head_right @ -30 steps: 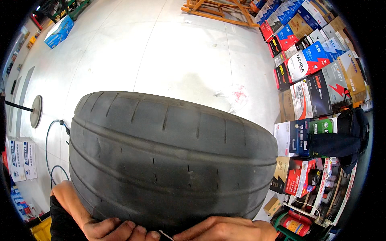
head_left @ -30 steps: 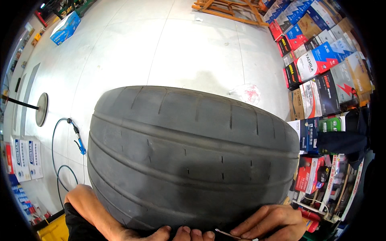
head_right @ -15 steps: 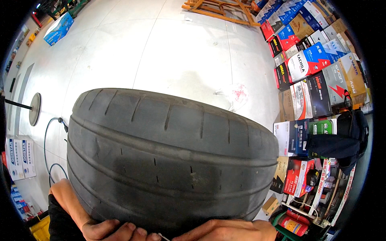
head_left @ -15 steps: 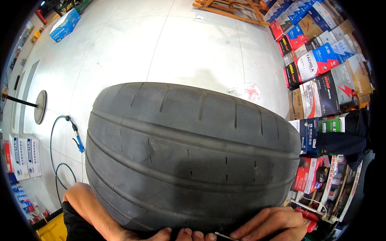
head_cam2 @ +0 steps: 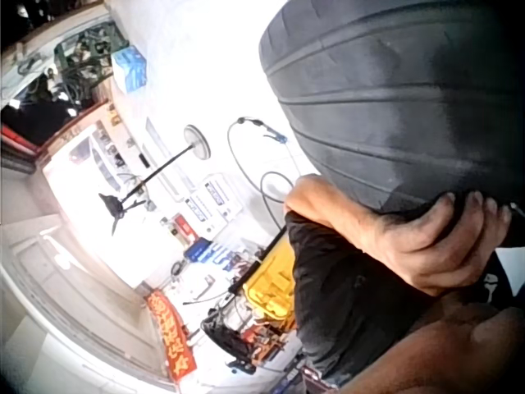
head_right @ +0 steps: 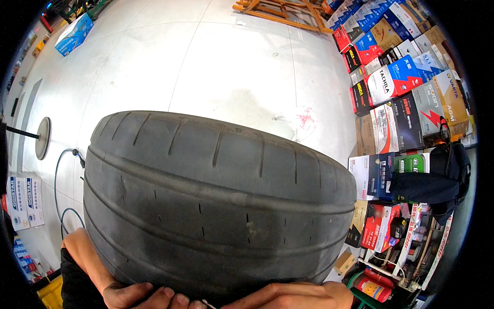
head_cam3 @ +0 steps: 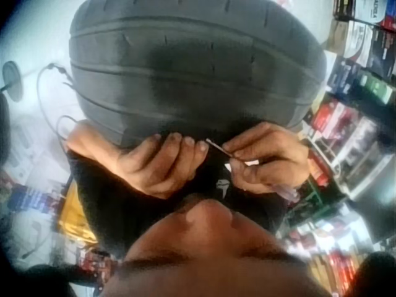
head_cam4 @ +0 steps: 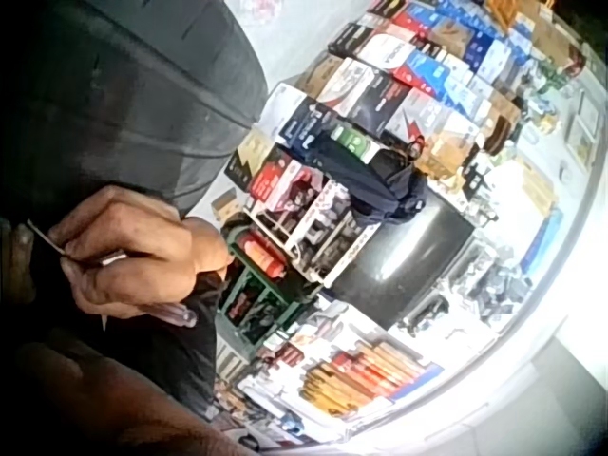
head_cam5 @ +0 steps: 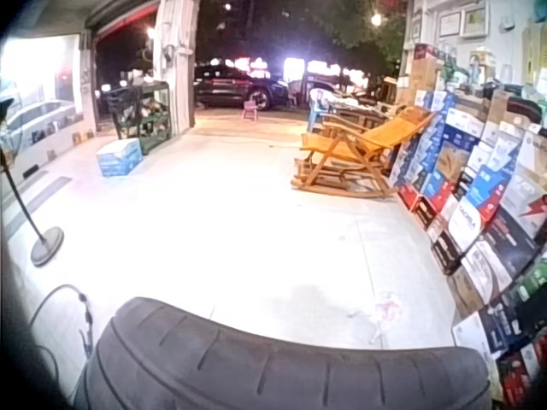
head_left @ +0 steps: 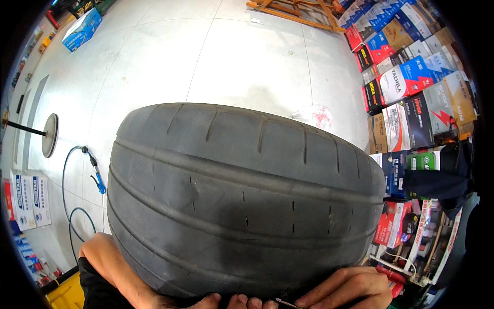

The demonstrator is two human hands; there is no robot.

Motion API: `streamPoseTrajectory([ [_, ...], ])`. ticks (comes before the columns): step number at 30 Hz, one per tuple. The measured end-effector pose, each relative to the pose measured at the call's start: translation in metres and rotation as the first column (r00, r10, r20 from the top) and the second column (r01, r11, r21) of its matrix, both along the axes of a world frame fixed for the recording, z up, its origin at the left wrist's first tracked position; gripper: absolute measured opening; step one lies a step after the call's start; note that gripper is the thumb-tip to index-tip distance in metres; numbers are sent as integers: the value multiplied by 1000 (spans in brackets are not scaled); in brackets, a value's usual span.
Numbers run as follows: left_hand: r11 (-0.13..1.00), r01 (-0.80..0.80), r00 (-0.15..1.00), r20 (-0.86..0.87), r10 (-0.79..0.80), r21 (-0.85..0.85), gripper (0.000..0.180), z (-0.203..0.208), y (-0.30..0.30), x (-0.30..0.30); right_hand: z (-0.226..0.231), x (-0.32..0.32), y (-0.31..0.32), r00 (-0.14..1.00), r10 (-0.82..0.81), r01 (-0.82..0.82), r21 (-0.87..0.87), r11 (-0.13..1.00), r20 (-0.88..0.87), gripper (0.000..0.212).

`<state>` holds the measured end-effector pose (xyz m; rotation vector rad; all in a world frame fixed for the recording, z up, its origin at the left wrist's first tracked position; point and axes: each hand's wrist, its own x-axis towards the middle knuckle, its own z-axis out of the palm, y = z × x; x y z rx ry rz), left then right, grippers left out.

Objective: The person uses a metal tool to repeatedly probe and widen a puncture on a car tire. They then apply a dark liquid sealant from a small container into the hole using a brush-like tool.

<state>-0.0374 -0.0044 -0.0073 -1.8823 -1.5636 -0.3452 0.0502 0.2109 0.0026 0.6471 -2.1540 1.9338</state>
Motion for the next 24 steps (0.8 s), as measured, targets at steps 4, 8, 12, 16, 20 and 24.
streamPoseTrajectory([
  [4, 1000, -7, 1000, -17, 7, 5, 35, 0, 0, -1, 0, 0, 0, 1000, -3, 3, -12, 1000, -5, 23],
  [8, 1000, 2, 1000, -21, -2, 24, 34, -2, 3, -5, -1, 1, 0, 1000, -25, 25, -17, 1000, -5, 23],
  [12, 1000, -5, 1000, -12, 5, 2, 34, 3, 0, -2, 3, -1, 0, 1000, 6, -7, 8, 1000, 13, 23],
  [16, 1000, -6, 1000, 18, 6, 20, 32, 0, 2, 0, 0, -1, -2, 999, -31, 31, 25, 999, -13, 22],
  [20, 998, -16, 995, 103, 10, 62, 29, -2, 3, 4, -1, -1, -4, 998, -65, 66, 21, 998, -15, 21],
  [24, 999, -35, 976, 217, 28, 27, 26, 5, 0, 12, 5, -5, -4, 1000, -21, 19, 66, 998, 21, 22],
])
